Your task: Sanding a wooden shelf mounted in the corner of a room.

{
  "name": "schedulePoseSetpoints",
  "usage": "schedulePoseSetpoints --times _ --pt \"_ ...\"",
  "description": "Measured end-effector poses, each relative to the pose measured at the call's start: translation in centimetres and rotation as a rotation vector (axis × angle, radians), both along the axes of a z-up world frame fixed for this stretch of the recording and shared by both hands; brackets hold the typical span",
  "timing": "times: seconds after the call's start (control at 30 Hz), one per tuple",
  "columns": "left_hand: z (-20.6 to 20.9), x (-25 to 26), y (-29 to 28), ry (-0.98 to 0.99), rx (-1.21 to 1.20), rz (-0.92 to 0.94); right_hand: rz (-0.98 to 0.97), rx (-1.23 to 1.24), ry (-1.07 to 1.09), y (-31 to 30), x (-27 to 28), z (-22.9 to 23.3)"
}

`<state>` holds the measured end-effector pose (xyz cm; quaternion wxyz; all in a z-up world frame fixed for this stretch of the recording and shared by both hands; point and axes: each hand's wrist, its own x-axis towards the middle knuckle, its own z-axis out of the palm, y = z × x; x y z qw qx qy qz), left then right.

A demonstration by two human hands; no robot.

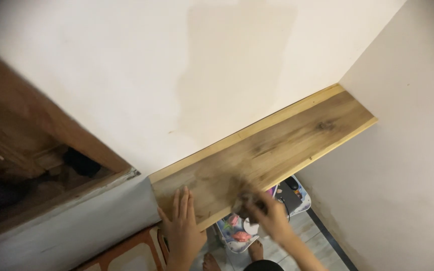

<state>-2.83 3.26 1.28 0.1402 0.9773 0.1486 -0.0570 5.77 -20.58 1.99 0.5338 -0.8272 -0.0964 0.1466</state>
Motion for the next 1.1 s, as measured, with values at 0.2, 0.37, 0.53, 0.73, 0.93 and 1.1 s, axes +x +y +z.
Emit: schedulePoseSetpoints --times 0.2,0.37,0.53,0.73,0.93,1.1 --pt "-0.2 0.1 -0.4 0.04 0.09 0.026 -0.224 -0.115 -0.596 -1.9 7.8 1.5" --pt "-0.5 0.3 -0.5 0.02 0.032 0.082 -0.063 -0.194 -0.67 0.5 6.9 -0.7" --pt "0.3 0.4 -0.8 0.071 -0.004 0.118 0.173 -0.133 -0.513 2.3 1.5 0.2" --pt "0.0 0.5 -0.9 0.098 0.023 0.136 0.366 0.01 -0.34 1.2 0.0 -0.7" --pt "-0.6 0.3 -0.9 0.047 0.005 0.139 0.121 -0.004 -0.362 0.5 7.4 -1.8" --pt "-1.9 -0.1 -0.7 -0.085 0.039 0.105 -0.072 -0.186 -0.64 0.8 11.7 -1.8"
